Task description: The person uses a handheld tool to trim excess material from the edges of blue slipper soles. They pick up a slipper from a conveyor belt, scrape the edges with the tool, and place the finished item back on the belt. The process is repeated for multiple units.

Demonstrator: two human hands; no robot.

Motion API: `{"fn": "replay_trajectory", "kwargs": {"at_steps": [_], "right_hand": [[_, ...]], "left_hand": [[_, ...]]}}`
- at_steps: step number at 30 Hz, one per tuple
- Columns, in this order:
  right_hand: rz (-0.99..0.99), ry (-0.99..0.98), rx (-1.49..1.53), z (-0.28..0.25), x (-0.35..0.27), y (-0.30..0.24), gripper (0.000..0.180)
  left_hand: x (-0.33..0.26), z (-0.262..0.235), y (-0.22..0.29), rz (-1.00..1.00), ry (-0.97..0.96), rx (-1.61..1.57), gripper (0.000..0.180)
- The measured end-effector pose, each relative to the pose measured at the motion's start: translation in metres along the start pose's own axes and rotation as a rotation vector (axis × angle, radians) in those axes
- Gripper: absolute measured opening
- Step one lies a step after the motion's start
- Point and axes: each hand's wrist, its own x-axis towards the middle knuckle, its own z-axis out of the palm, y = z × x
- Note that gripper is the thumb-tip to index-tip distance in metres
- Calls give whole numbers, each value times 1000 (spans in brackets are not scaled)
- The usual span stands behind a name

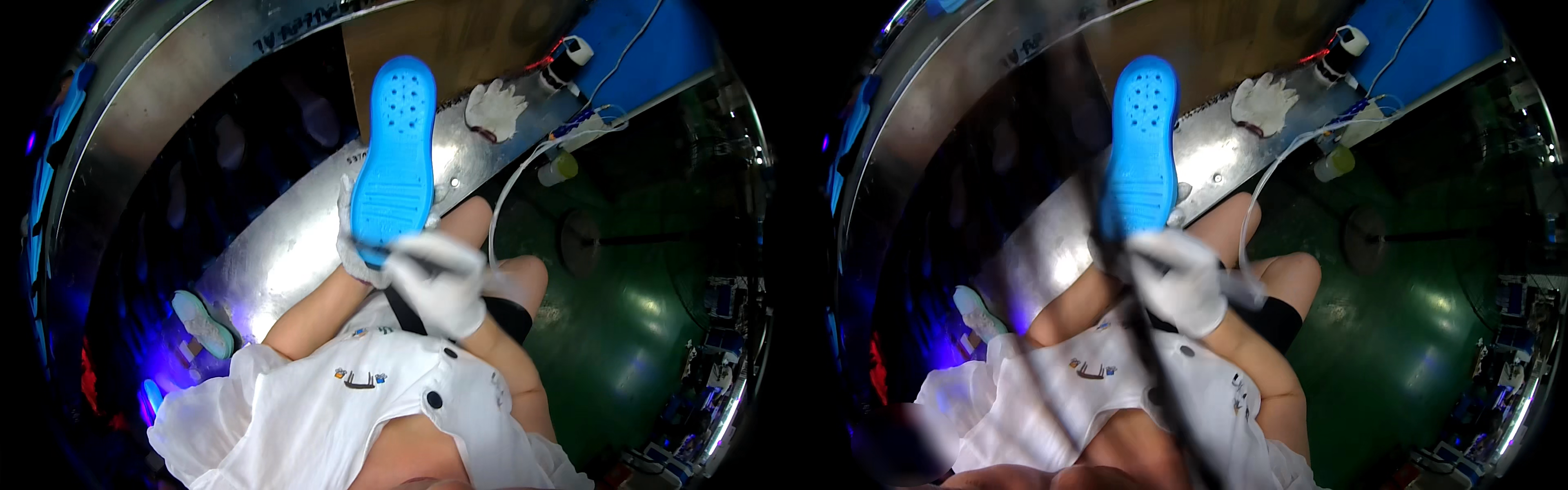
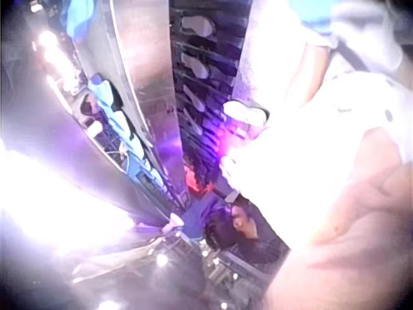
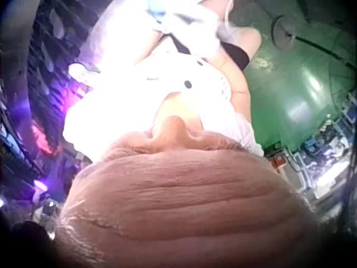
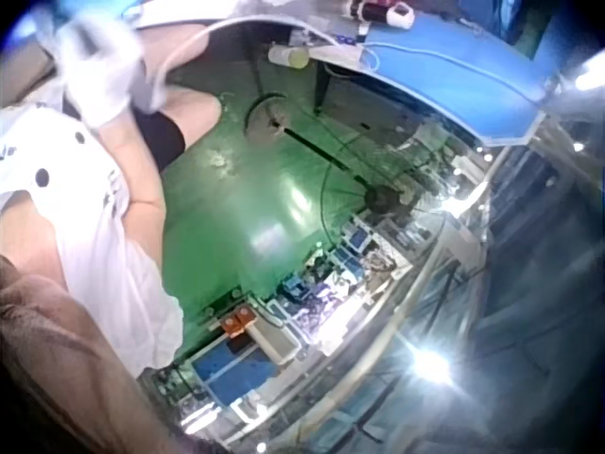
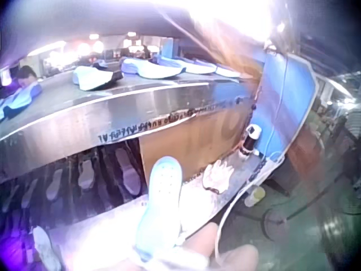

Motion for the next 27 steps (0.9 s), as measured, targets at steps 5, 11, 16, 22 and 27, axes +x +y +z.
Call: {"fn": "replay_trajectory", "kwargs": {"at_steps": [5, 11, 16, 22, 27], "right_hand": [[-446, -32, -402, -10, 3, 4, 19], [41, 86, -152, -21, 9, 11, 20], [-298, -378, -232, -24, 7, 2, 36], [-308, -442, -535, -29, 4, -19, 26], [-342, -375, -485, -39, 10, -5, 25]], "left_hand": [[-4, 23, 9, -36, 34, 191, 100], [9, -5, 47, -258, -271, -117, 83], [24, 3, 73, -321, -260, 614, 68], [39, -3, 75, -300, -98, 898, 51], [37, 23, 82, -326, -60, 1040, 49]]}}
